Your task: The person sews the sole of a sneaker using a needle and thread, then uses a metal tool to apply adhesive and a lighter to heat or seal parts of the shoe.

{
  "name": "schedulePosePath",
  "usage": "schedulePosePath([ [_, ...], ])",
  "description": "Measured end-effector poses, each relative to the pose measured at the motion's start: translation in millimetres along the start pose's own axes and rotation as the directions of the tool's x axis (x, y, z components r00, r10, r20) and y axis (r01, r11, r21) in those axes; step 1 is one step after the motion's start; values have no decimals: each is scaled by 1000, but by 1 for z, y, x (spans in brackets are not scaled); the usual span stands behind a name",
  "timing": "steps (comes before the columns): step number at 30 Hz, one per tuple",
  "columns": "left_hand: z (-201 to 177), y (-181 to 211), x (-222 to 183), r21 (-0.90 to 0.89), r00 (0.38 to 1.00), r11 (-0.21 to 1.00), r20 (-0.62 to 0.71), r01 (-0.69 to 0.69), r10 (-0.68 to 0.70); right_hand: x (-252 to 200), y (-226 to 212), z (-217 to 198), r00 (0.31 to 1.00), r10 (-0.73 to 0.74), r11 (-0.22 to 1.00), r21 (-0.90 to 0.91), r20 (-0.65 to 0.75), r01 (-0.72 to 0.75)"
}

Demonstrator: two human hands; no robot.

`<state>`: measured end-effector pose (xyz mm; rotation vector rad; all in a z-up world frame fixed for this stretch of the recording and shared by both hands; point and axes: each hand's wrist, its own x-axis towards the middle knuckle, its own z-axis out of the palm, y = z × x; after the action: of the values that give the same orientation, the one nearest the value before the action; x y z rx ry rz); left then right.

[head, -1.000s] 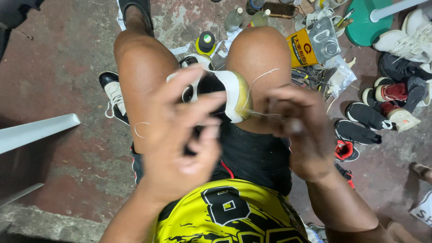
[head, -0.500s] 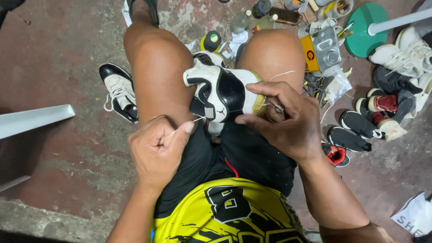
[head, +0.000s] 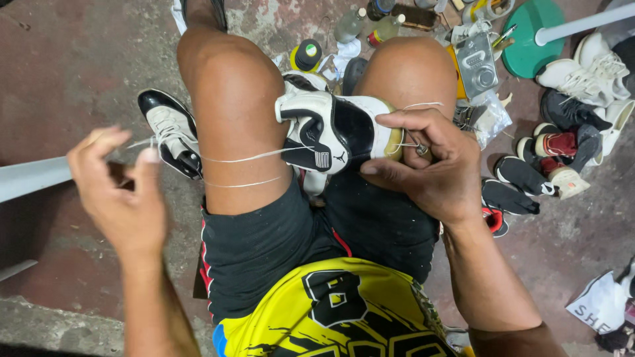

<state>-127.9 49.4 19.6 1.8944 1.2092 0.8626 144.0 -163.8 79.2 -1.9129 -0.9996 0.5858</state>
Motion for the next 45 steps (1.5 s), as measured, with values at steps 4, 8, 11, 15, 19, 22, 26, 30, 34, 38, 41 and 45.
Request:
schedulePosePath([
  [4,35,75,-12,-231,849,921,367,-313,380,-1,-3,2,1000,23,1000,-17,-11,-23],
  [8,81,94,6,-306,710,916,584,-258,395,-4,-2,0,1000,12,1000,-6,-22,-12],
  [11,97,88,17,-284,625,950,721,-127,299,-7,-1,-4,997,75,997,34,-34,-74],
  [15,112,85,11,-290,679,955,689,-64,254,0,-8,-5,998,61,998,-1,-14,-61],
  [19,115,85,3,-348,730,937,644,14,229,0,-26,-22,988,131,990,-54,86,-127],
  [22,117,82,-4,-351,759,932,631,93,161,4,-36,-49,974,126,891,-453,188,-28],
  [26,117,80,-8,-402,796,913,575,72,190,8,-46,-76,811,542,524,-842,218,-124],
  [30,114,84,-12,-442,814,884,563,153,141,13,-38,-64,988,-55,924,-369,144,105],
  [34,114,86,-17,-488,844,849,528,205,99,19,-17,-43,960,201,968,-187,192,-166],
  [38,113,83,-23,-509,874,833,482,219,65,18,-5,-39,957,195,980,-92,214,-179],
  [41,116,78,-25,-516,892,832,448,204,59,15,0,-50,973,95,993,-89,211,-78],
  [45,114,77,-29,-568,893,794,445,219,72,11,0,-55,982,40,994,-103,185,-21],
])
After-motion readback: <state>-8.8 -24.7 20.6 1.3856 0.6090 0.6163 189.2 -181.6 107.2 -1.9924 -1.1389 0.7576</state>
